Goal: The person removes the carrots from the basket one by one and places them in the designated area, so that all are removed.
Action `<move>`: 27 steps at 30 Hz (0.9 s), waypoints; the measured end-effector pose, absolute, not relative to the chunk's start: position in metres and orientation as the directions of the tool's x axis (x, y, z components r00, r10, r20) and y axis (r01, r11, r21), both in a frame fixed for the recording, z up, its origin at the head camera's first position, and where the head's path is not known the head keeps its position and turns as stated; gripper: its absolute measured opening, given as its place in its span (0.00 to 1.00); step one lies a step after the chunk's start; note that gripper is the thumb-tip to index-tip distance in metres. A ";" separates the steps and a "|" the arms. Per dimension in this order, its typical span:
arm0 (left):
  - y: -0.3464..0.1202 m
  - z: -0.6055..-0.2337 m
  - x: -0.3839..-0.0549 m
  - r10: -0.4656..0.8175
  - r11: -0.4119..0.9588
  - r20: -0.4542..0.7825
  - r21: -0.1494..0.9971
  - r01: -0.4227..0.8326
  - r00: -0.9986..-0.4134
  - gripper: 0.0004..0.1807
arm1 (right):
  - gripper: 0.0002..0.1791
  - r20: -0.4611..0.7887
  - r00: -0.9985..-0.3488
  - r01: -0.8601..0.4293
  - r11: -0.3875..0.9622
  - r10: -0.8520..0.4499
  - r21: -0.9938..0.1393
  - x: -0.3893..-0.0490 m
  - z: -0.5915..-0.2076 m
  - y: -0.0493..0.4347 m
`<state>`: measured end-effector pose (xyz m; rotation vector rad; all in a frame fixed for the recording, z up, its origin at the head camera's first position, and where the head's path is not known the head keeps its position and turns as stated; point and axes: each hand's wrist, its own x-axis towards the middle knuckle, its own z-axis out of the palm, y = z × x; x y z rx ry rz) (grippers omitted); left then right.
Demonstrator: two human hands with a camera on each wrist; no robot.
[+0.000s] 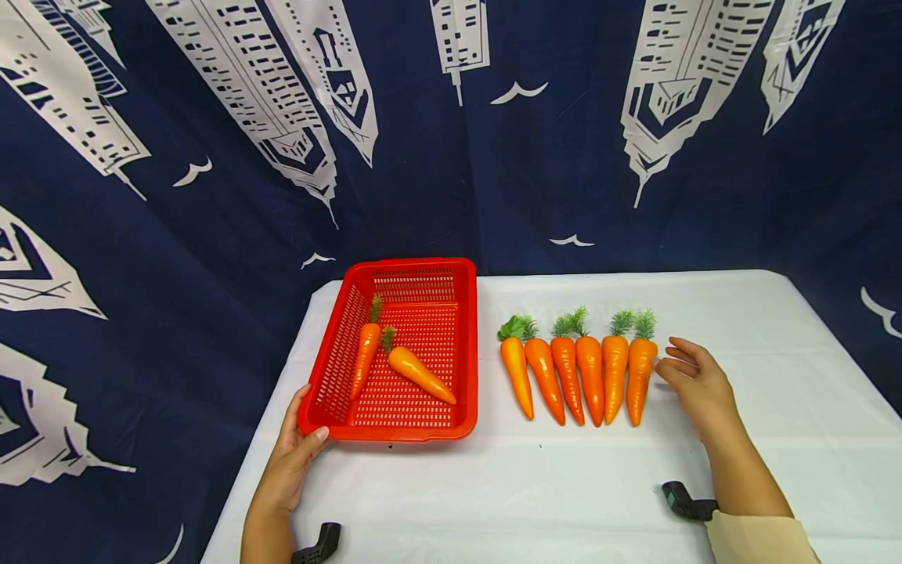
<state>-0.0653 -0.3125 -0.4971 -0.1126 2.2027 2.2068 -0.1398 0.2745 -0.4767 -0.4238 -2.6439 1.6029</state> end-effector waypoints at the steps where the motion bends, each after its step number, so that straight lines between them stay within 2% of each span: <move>1: -0.312 -0.497 -0.066 -0.035 -0.004 -0.066 0.998 -0.066 -0.997 0.43 | 0.41 -0.111 -0.964 0.209 0.429 0.242 -0.879 -0.139 -0.475 0.273; 13: -0.312 -0.498 -0.065 -0.038 -0.010 -0.061 0.998 -0.060 -0.997 0.43 | 0.36 -0.011 -0.977 0.096 0.397 0.211 -0.913 -0.134 -0.455 0.251; 18: -0.312 -0.498 -0.065 -0.030 -0.014 -0.053 0.999 -0.053 -0.998 0.43 | 0.36 0.007 -0.990 0.048 0.380 0.141 -0.924 -0.133 -0.448 0.240; 27: -0.312 -0.496 -0.065 -0.033 -0.010 -0.062 0.998 -0.061 -0.998 0.43 | 0.34 0.068 -0.998 -0.065 0.273 0.002 -0.960 -0.132 -0.443 0.217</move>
